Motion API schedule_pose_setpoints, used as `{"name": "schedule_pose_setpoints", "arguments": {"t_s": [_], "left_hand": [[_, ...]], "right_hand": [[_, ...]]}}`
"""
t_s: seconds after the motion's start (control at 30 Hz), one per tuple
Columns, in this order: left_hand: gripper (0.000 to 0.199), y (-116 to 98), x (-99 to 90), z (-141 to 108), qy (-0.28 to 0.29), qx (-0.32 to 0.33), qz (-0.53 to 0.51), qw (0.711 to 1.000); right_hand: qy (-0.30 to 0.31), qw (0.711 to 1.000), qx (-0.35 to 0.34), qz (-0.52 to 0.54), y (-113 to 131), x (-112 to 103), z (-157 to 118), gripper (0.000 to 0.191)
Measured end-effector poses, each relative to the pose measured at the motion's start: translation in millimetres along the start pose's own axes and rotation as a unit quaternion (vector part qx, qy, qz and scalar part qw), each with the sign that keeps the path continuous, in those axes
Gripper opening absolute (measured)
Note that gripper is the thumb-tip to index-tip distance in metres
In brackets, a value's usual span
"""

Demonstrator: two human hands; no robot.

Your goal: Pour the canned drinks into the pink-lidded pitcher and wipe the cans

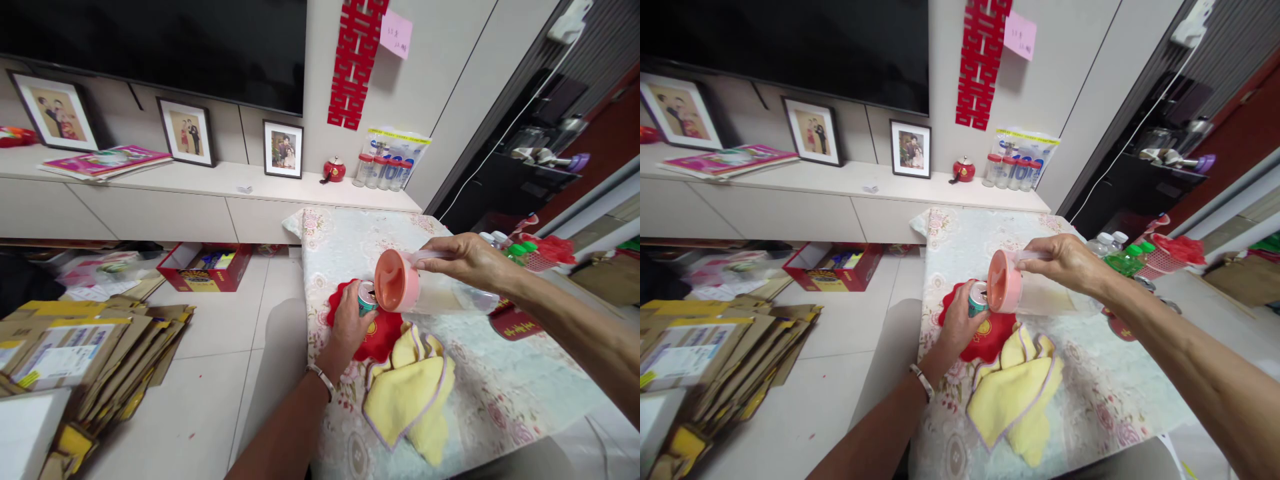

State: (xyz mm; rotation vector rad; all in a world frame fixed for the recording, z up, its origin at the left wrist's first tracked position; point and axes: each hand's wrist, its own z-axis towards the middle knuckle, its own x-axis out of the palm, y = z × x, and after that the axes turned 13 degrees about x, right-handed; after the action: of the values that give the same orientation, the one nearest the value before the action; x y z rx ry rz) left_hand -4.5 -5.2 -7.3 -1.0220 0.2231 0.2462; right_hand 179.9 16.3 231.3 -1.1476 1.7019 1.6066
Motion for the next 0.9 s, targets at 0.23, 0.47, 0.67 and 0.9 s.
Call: {"name": "schedule_pose_setpoints", "arguments": {"t_s": [0.23,0.47,0.67,0.9], "left_hand": [[0.07,0.5,0.0,0.3,0.0,0.002,-0.002,1.0],[0.071,-2.3,-1.3,0.9,0.003,-0.006,0.002,1.0],[0.07,-4.9,-3.1,1.5,0.008,-0.007,0.001,1.0],[0.069,-5.2,-3.1,1.7,0.005,-0.006,0.0,1.0]], "right_hand": [[-0.001,1.0,-0.001,-0.001,0.8,0.0,0.1,0.05],[-0.003,1.0,-0.004,-0.005,-2.0,0.0,1.0,0.05],[-0.009,1.0,-0.004,-0.009,-1.3,-0.2,0.8,0.051],[-0.013,1.0,-0.001,-0.014,0.7,0.0,1.2,0.059]]}}
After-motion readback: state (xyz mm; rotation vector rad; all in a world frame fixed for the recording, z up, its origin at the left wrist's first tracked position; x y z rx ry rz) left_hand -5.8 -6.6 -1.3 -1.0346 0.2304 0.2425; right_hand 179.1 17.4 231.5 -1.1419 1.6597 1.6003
